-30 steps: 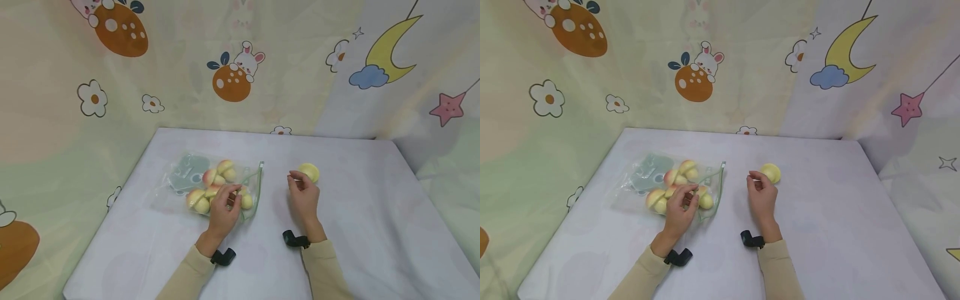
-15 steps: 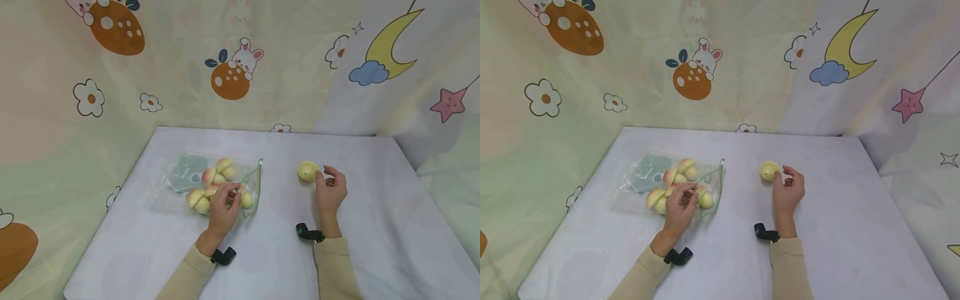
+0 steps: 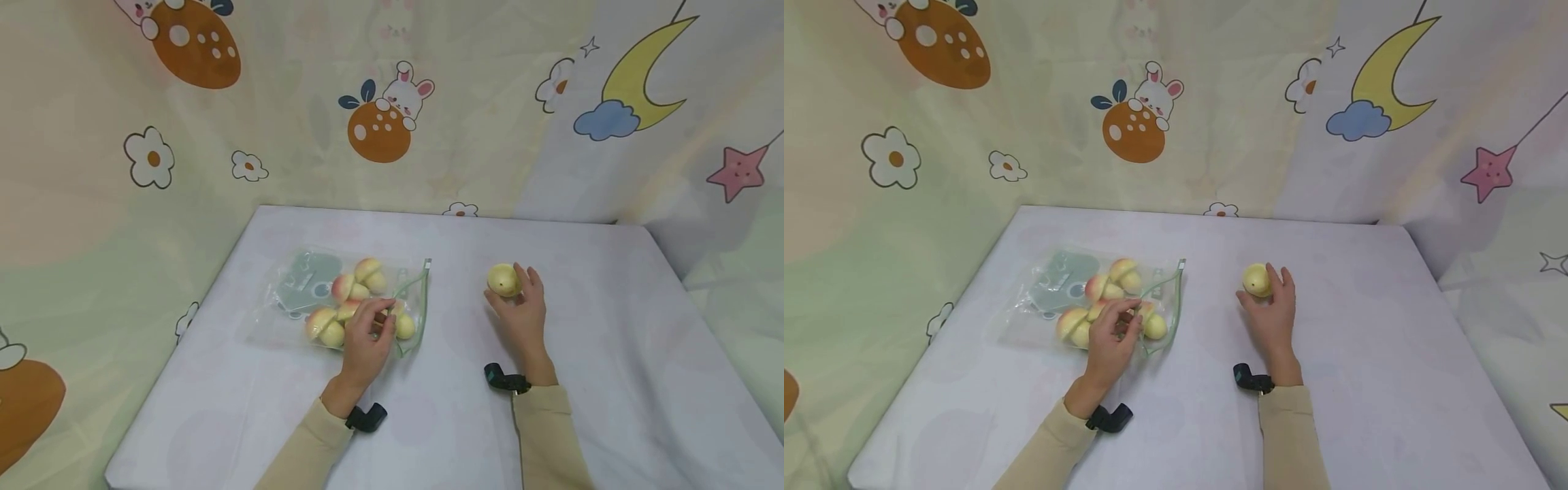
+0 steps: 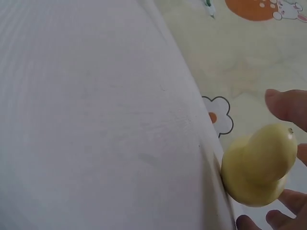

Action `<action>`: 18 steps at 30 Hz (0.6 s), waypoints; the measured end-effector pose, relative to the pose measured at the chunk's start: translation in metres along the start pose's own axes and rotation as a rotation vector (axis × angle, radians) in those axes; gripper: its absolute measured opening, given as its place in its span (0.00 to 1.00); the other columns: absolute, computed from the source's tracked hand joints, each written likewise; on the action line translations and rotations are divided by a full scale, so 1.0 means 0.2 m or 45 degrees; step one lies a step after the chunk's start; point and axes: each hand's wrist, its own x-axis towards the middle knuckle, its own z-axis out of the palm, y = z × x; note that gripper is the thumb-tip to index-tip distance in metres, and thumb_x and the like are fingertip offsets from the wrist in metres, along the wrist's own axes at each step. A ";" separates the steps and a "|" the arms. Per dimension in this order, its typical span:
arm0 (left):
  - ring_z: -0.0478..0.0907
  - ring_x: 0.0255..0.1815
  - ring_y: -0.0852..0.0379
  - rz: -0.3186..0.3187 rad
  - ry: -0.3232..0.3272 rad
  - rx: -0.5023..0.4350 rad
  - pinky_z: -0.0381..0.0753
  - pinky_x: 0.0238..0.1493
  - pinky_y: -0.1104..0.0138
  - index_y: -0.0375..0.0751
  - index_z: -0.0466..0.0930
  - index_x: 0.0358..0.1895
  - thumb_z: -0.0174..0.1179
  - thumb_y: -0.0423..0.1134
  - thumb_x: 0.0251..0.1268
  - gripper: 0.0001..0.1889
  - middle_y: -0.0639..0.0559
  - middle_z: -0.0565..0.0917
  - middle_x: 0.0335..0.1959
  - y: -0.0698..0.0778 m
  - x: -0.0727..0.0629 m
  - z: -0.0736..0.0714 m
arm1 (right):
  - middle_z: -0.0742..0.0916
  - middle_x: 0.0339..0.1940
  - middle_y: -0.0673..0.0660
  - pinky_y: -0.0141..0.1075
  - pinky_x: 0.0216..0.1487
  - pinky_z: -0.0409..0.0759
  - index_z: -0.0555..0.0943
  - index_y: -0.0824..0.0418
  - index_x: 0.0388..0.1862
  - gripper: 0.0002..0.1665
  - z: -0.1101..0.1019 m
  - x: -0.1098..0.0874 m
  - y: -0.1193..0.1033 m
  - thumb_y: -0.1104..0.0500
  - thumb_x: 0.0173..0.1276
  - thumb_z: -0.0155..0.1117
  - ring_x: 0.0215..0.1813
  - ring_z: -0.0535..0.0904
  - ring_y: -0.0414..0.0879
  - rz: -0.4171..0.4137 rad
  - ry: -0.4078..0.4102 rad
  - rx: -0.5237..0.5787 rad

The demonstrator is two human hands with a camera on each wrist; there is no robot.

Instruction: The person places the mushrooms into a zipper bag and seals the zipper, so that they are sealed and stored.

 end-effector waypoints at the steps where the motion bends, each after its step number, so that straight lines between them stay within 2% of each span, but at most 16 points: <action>1: 0.78 0.25 0.47 -0.003 0.000 -0.001 0.80 0.20 0.66 0.26 0.79 0.44 0.59 0.13 0.52 0.15 0.35 0.79 0.36 0.00 0.00 0.00 | 0.54 0.79 0.62 0.56 0.71 0.61 0.66 0.60 0.73 0.46 0.00 0.00 0.00 0.60 0.57 0.74 0.78 0.51 0.59 -0.010 -0.027 -0.014; 4: 0.78 0.25 0.47 -0.007 0.002 -0.001 0.80 0.20 0.66 0.27 0.79 0.44 0.59 0.13 0.52 0.16 0.35 0.79 0.37 0.00 0.00 0.00 | 0.55 0.78 0.65 0.58 0.72 0.59 0.70 0.61 0.70 0.43 0.01 0.00 0.01 0.62 0.55 0.76 0.77 0.50 0.63 -0.062 -0.067 -0.078; 8: 0.78 0.25 0.47 -0.004 0.003 -0.004 0.80 0.19 0.66 0.27 0.79 0.44 0.59 0.13 0.52 0.15 0.35 0.79 0.36 0.00 0.00 0.00 | 0.61 0.75 0.70 0.59 0.70 0.60 0.75 0.66 0.63 0.37 0.01 0.00 0.01 0.65 0.53 0.76 0.75 0.55 0.66 -0.114 -0.071 -0.100; 13: 0.78 0.25 0.47 -0.010 -0.003 -0.002 0.80 0.19 0.65 0.27 0.79 0.44 0.59 0.14 0.52 0.15 0.35 0.79 0.36 0.01 0.00 0.00 | 0.65 0.72 0.68 0.56 0.70 0.62 0.76 0.67 0.61 0.33 0.01 -0.01 0.01 0.68 0.54 0.74 0.73 0.59 0.65 -0.112 -0.058 -0.089; 18: 0.78 0.25 0.47 -0.021 -0.003 0.000 0.81 0.19 0.64 0.27 0.79 0.44 0.59 0.14 0.52 0.15 0.35 0.79 0.36 0.02 0.00 0.00 | 0.65 0.71 0.68 0.54 0.63 0.70 0.76 0.67 0.61 0.32 0.01 -0.01 0.00 0.68 0.56 0.72 0.70 0.63 0.63 -0.081 -0.047 -0.051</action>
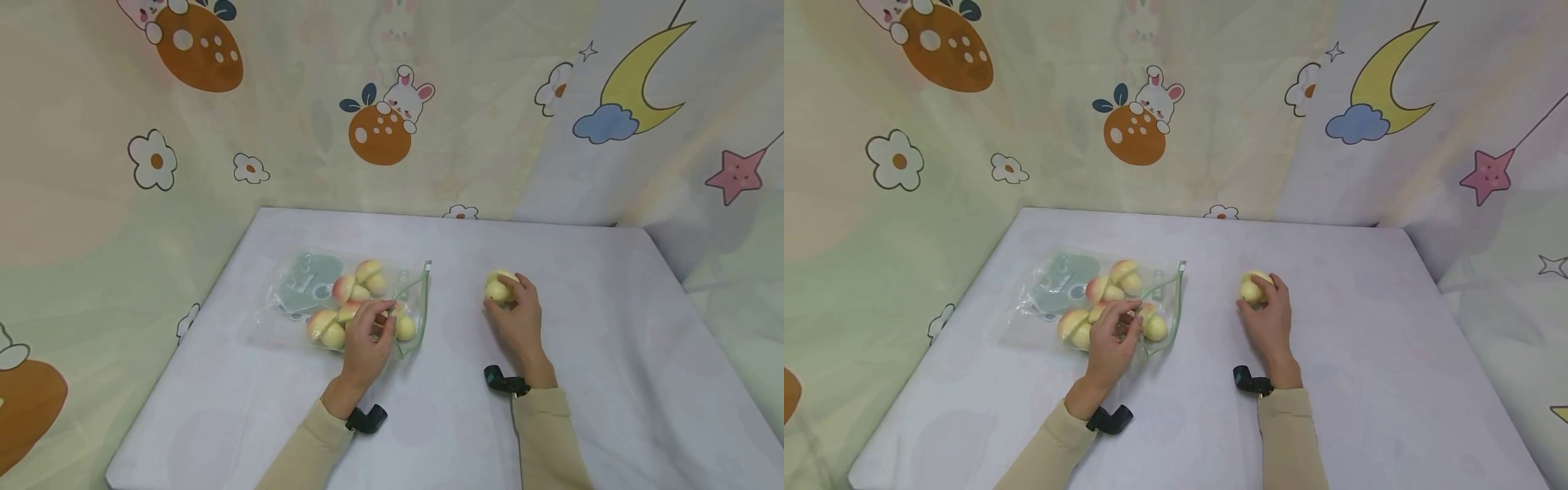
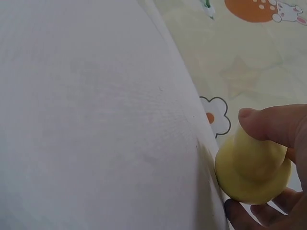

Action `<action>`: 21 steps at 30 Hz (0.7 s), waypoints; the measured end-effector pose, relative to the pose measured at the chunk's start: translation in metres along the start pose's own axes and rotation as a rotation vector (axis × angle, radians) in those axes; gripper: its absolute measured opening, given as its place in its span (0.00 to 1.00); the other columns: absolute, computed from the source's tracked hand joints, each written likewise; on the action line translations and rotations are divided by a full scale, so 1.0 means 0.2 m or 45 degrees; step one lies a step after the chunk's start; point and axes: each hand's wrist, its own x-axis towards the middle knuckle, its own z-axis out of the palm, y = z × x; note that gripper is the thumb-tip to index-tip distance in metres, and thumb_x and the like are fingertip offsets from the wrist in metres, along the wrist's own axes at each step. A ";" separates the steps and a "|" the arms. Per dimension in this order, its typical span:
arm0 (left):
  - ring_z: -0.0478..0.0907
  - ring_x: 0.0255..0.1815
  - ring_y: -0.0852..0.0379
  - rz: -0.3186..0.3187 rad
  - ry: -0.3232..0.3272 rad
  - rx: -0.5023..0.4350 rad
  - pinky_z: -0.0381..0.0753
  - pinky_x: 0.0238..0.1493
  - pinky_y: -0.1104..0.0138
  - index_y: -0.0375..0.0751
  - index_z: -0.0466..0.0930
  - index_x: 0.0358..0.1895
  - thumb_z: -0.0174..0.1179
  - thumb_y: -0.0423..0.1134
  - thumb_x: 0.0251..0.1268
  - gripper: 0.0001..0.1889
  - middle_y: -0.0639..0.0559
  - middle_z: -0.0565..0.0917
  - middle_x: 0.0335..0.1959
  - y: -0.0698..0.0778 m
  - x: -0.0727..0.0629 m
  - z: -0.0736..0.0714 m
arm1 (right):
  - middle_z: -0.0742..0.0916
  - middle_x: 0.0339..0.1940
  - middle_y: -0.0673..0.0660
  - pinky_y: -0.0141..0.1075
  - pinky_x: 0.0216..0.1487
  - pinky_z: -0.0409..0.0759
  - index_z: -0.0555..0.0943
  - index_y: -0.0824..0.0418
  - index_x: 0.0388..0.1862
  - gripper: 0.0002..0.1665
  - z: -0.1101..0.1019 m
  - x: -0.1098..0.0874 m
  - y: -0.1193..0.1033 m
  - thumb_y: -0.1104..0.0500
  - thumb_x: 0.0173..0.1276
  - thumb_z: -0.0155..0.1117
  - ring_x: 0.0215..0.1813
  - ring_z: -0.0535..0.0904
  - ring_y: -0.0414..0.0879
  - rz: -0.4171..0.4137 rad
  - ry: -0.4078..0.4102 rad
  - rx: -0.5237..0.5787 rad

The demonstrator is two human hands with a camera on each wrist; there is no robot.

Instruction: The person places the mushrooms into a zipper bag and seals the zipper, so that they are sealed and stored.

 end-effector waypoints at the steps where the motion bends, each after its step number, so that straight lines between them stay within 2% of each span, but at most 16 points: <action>1: 0.78 0.25 0.47 -0.002 -0.001 0.000 0.81 0.20 0.64 0.27 0.79 0.44 0.59 0.14 0.52 0.15 0.35 0.79 0.36 0.00 0.00 0.00 | 0.65 0.71 0.68 0.53 0.61 0.71 0.76 0.66 0.61 0.32 0.00 0.00 0.00 0.68 0.56 0.72 0.69 0.64 0.63 0.013 0.006 0.009; 6: 0.79 0.26 0.47 -0.002 0.003 0.014 0.81 0.21 0.67 0.27 0.79 0.44 0.59 0.14 0.52 0.15 0.35 0.80 0.37 0.00 0.00 0.00 | 0.66 0.71 0.65 0.51 0.59 0.74 0.76 0.64 0.61 0.32 0.02 -0.01 -0.05 0.67 0.56 0.73 0.69 0.65 0.59 0.057 0.000 0.053; 11: 0.78 0.26 0.47 0.024 0.021 0.015 0.80 0.20 0.66 0.26 0.79 0.43 0.59 0.13 0.51 0.15 0.35 0.79 0.36 0.00 0.01 0.00 | 0.68 0.70 0.64 0.52 0.57 0.76 0.77 0.64 0.61 0.32 0.09 -0.04 -0.13 0.67 0.56 0.74 0.68 0.66 0.60 0.018 -0.058 0.084; 14: 0.78 0.26 0.47 0.031 0.022 0.007 0.80 0.20 0.65 0.26 0.79 0.43 0.58 0.13 0.51 0.15 0.34 0.79 0.36 0.01 0.02 0.00 | 0.70 0.69 0.64 0.53 0.55 0.78 0.78 0.63 0.60 0.31 0.14 -0.06 -0.17 0.68 0.55 0.73 0.67 0.68 0.60 -0.045 -0.101 0.114; 21: 0.78 0.26 0.48 0.017 0.035 0.035 0.80 0.20 0.66 0.25 0.79 0.43 0.59 0.13 0.51 0.15 0.35 0.79 0.37 0.00 0.00 0.00 | 0.73 0.66 0.65 0.52 0.49 0.81 0.79 0.61 0.58 0.30 0.25 -0.15 -0.25 0.67 0.54 0.73 0.60 0.75 0.59 -0.312 -0.300 0.109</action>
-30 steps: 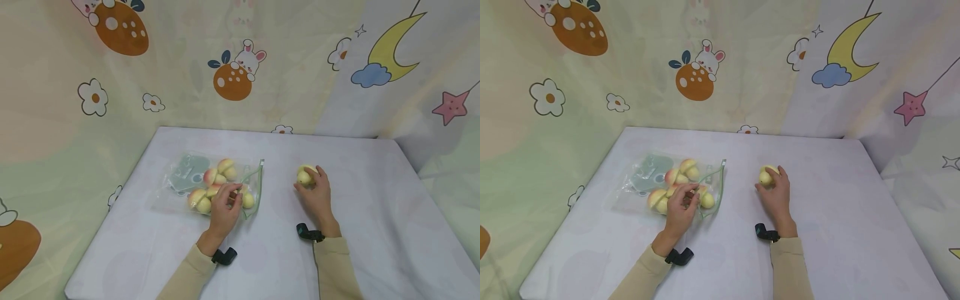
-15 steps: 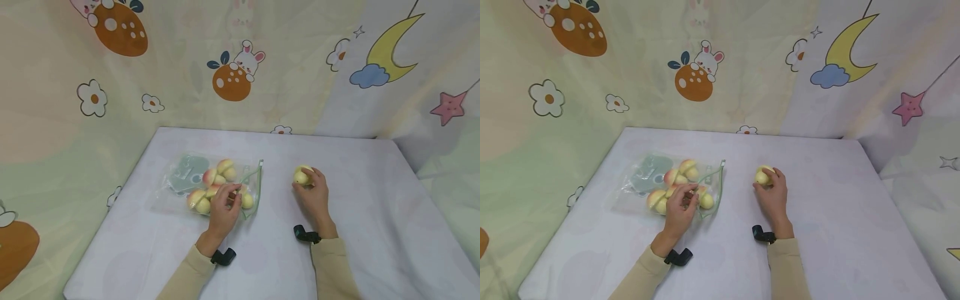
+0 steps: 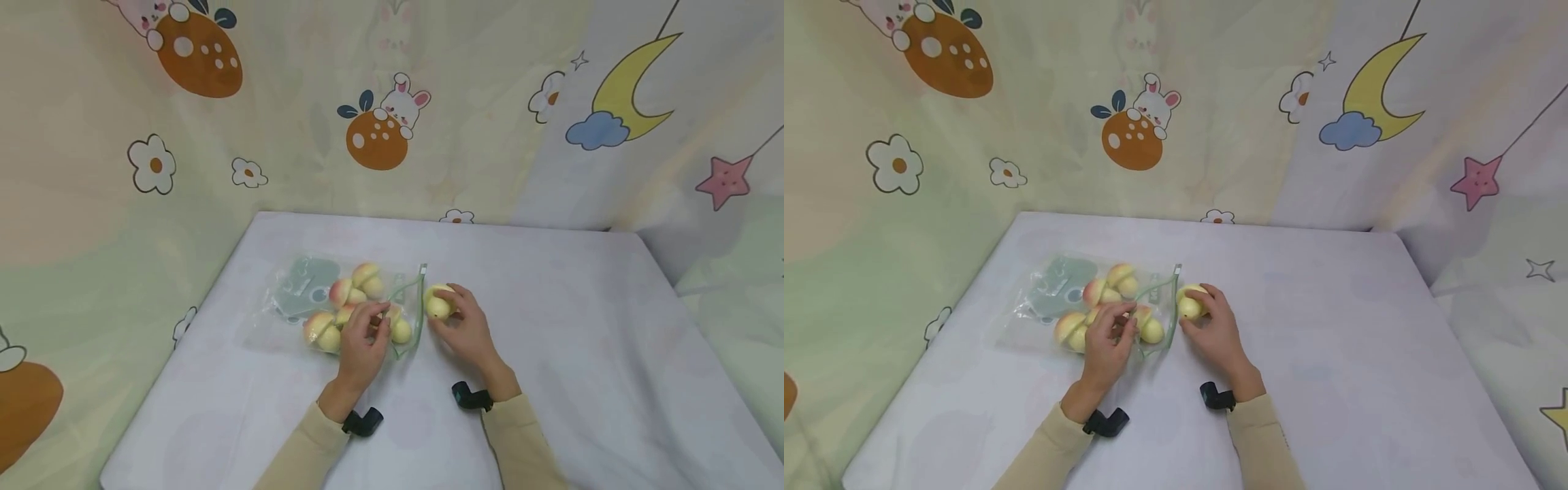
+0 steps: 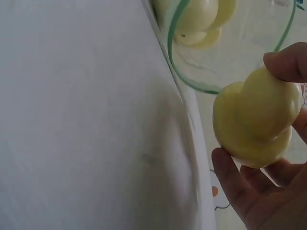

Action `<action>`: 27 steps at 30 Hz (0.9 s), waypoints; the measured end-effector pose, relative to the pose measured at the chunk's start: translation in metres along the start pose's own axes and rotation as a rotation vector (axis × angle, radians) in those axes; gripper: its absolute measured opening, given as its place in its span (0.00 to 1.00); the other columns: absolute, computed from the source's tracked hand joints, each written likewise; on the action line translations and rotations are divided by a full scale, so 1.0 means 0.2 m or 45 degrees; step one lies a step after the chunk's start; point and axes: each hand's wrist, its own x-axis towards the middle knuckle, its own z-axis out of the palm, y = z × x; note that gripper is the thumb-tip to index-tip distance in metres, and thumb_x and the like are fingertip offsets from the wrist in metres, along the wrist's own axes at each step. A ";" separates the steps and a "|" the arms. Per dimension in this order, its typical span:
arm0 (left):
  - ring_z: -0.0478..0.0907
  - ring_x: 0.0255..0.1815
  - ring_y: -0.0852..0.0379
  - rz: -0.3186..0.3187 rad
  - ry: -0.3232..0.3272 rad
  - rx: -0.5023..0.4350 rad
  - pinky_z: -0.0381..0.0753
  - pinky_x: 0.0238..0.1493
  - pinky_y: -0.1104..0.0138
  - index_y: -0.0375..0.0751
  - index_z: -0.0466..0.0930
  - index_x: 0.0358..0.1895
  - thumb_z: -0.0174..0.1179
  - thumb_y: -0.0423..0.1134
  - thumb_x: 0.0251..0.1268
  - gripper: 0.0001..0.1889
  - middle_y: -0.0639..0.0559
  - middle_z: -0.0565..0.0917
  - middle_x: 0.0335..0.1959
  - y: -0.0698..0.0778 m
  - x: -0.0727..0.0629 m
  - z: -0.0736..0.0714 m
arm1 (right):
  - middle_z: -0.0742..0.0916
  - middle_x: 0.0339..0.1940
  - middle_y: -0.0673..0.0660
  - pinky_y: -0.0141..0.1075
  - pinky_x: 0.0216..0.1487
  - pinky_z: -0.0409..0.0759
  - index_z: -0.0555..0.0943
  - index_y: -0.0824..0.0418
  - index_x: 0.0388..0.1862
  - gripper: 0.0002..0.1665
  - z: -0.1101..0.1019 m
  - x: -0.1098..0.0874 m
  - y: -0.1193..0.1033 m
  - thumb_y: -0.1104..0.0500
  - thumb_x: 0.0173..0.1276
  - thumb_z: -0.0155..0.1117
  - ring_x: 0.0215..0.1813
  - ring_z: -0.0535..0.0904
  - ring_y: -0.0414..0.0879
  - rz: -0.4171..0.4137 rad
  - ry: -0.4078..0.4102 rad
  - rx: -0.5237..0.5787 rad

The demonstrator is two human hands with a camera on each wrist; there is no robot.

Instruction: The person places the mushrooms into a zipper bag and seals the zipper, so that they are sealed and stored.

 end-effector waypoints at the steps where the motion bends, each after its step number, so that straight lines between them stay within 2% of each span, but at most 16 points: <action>1: 0.78 0.26 0.48 -0.004 -0.002 0.000 0.80 0.20 0.66 0.24 0.79 0.43 0.59 0.13 0.51 0.15 0.35 0.79 0.37 0.00 0.00 0.00 | 0.74 0.65 0.65 0.52 0.48 0.82 0.79 0.61 0.58 0.30 0.02 -0.01 -0.01 0.67 0.53 0.73 0.59 0.75 0.59 -0.023 -0.019 0.004; 11: 0.78 0.26 0.47 -0.009 -0.013 -0.011 0.81 0.20 0.63 0.26 0.79 0.45 0.58 0.13 0.52 0.16 0.35 0.79 0.38 0.00 -0.01 0.00 | 0.72 0.65 0.67 0.50 0.46 0.83 0.81 0.59 0.56 0.28 0.13 -0.05 -0.06 0.66 0.53 0.74 0.59 0.76 0.59 -0.104 -0.086 0.012; 14: 0.78 0.25 0.47 0.007 -0.010 -0.012 0.81 0.20 0.66 0.26 0.78 0.44 0.58 0.12 0.52 0.16 0.35 0.79 0.38 -0.03 -0.03 0.01 | 0.73 0.63 0.67 0.48 0.47 0.83 0.81 0.60 0.55 0.28 0.15 -0.05 -0.07 0.64 0.53 0.75 0.58 0.77 0.58 -0.121 -0.091 0.013; 20: 0.79 0.26 0.50 0.021 -0.011 -0.016 0.79 0.21 0.72 0.27 0.79 0.46 0.59 0.15 0.55 0.15 0.37 0.79 0.40 -0.16 -0.08 0.04 | 0.77 0.59 0.63 0.44 0.49 0.83 0.83 0.59 0.55 0.29 0.18 -0.06 -0.09 0.62 0.52 0.78 0.56 0.78 0.55 -0.155 -0.119 -0.002; 27: 0.79 0.30 0.53 -0.006 -0.020 -0.032 0.80 0.25 0.74 0.32 0.80 0.48 0.59 0.22 0.61 0.12 0.43 0.80 0.44 -0.18 -0.11 0.04 | 0.77 0.63 0.64 0.46 0.50 0.83 0.81 0.61 0.57 0.29 0.21 -0.06 -0.09 0.64 0.54 0.77 0.61 0.76 0.57 -0.150 -0.148 0.019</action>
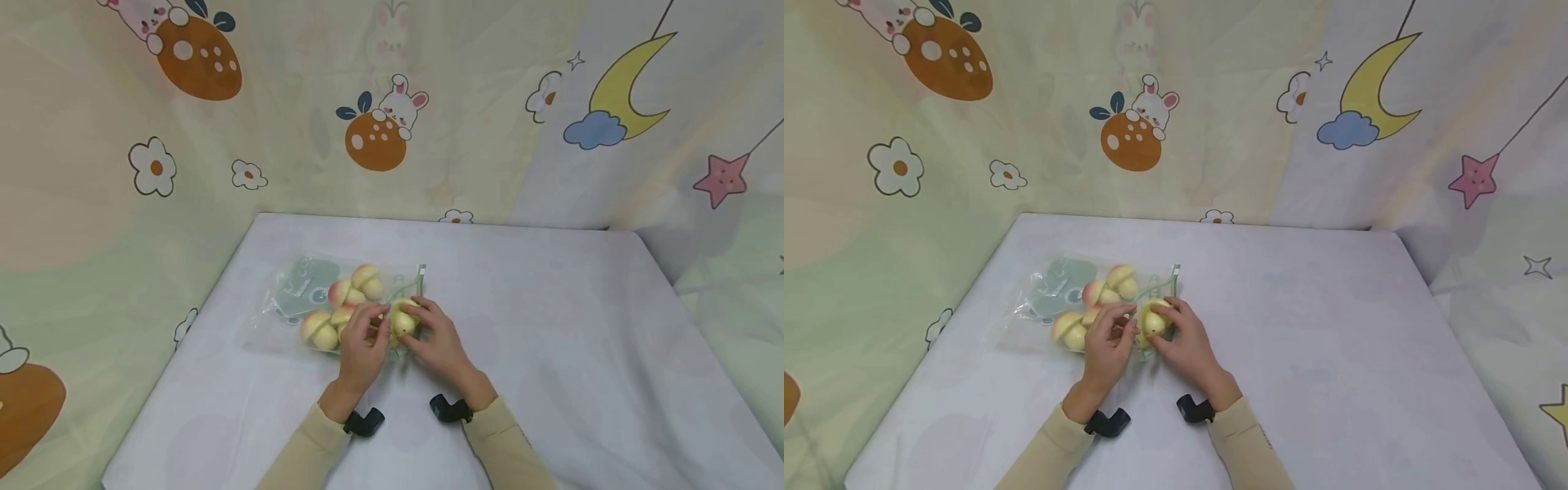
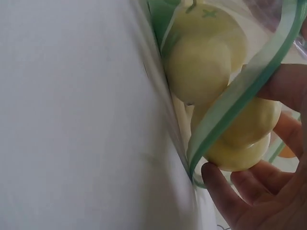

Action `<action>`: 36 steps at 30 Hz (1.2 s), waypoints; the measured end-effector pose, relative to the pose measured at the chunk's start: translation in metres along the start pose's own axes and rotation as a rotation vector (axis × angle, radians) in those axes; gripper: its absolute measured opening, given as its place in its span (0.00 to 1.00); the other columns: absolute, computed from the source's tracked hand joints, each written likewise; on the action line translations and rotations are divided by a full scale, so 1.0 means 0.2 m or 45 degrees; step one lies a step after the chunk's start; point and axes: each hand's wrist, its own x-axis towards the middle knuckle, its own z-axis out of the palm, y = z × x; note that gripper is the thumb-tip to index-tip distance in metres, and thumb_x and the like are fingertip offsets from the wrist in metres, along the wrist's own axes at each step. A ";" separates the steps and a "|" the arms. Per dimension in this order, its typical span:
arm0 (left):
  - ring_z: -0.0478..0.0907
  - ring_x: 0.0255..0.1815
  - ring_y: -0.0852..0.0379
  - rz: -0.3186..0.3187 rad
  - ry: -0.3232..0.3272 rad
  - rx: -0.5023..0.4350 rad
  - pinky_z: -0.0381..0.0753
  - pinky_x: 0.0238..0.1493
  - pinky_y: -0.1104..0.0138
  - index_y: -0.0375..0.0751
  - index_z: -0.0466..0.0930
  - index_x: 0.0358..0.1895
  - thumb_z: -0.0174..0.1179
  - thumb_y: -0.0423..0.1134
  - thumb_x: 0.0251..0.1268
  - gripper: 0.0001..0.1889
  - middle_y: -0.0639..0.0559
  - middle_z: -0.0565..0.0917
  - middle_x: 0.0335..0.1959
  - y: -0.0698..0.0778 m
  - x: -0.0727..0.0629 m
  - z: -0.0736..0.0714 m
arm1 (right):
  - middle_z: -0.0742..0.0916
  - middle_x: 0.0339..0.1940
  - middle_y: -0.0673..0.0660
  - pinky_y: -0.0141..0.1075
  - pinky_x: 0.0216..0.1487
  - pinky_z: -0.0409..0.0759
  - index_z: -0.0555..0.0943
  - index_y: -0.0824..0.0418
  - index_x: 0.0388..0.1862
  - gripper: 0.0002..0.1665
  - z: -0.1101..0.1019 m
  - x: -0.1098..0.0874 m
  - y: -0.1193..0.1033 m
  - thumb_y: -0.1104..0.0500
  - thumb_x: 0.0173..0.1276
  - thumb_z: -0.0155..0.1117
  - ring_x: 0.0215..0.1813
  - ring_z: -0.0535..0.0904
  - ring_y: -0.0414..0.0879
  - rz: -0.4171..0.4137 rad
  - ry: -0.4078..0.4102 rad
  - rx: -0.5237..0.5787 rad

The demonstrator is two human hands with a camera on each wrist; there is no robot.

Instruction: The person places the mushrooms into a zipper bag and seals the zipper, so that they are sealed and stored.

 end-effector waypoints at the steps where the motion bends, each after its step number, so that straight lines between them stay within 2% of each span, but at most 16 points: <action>1: 0.79 0.30 0.53 -0.001 -0.001 -0.006 0.80 0.25 0.74 0.32 0.80 0.48 0.59 0.23 0.62 0.12 0.43 0.80 0.43 0.00 0.00 0.00 | 0.77 0.63 0.64 0.46 0.50 0.83 0.81 0.60 0.57 0.29 0.01 0.00 0.00 0.65 0.54 0.76 0.62 0.76 0.57 0.004 -0.006 0.001; 8: 0.79 0.30 0.54 0.007 -0.006 -0.034 0.80 0.24 0.75 0.35 0.81 0.48 0.59 0.25 0.63 0.11 0.44 0.80 0.41 0.02 0.01 0.01 | 0.74 0.64 0.66 0.44 0.51 0.83 0.79 0.63 0.55 0.31 0.04 0.00 -0.01 0.70 0.50 0.76 0.63 0.74 0.58 0.024 -0.053 0.032; 13: 0.80 0.29 0.54 0.023 -0.004 -0.039 0.80 0.23 0.74 0.36 0.81 0.48 0.60 0.23 0.61 0.13 0.43 0.81 0.41 0.04 0.02 0.02 | 0.73 0.61 0.63 0.46 0.53 0.81 0.77 0.64 0.54 0.31 0.06 0.00 -0.01 0.72 0.48 0.74 0.60 0.74 0.56 0.054 -0.066 -0.014; 16: 0.80 0.29 0.53 0.017 0.001 -0.026 0.80 0.24 0.74 0.34 0.81 0.48 0.60 0.22 0.59 0.14 0.42 0.81 0.41 0.05 0.01 0.02 | 0.73 0.60 0.63 0.46 0.54 0.80 0.76 0.64 0.52 0.31 0.07 0.00 -0.02 0.73 0.48 0.74 0.60 0.74 0.56 0.024 -0.070 -0.048; 21: 0.79 0.29 0.50 -0.005 0.016 0.011 0.80 0.22 0.73 0.30 0.80 0.47 0.61 0.20 0.57 0.14 0.39 0.80 0.41 0.05 0.01 0.02 | 0.75 0.61 0.64 0.44 0.52 0.82 0.75 0.65 0.49 0.29 0.07 -0.01 -0.02 0.75 0.46 0.73 0.64 0.73 0.57 -0.031 -0.080 -0.007; 25: 0.79 0.27 0.54 -0.024 0.005 0.045 0.81 0.24 0.73 0.31 0.80 0.48 0.61 0.23 0.59 0.13 0.42 0.81 0.41 0.05 0.01 0.02 | 0.75 0.62 0.64 0.42 0.49 0.84 0.75 0.63 0.49 0.28 0.07 -0.01 -0.03 0.74 0.48 0.73 0.63 0.74 0.56 -0.041 -0.063 0.044; 32: 0.77 0.23 0.60 -0.041 -0.031 0.095 0.77 0.22 0.75 0.35 0.81 0.48 0.61 0.28 0.62 0.11 0.47 0.82 0.38 0.05 0.01 0.01 | 0.79 0.59 0.63 0.45 0.44 0.85 0.78 0.63 0.45 0.16 0.03 0.00 -0.03 0.67 0.58 0.71 0.59 0.77 0.55 -0.029 0.000 0.095; 36: 0.74 0.22 0.61 -0.029 -0.037 0.131 0.72 0.20 0.77 0.36 0.81 0.47 0.62 0.28 0.61 0.11 0.49 0.82 0.37 0.04 0.01 0.00 | 0.82 0.55 0.64 0.49 0.43 0.85 0.80 0.63 0.41 0.10 -0.01 0.00 -0.03 0.67 0.61 0.70 0.53 0.81 0.55 -0.019 0.075 0.131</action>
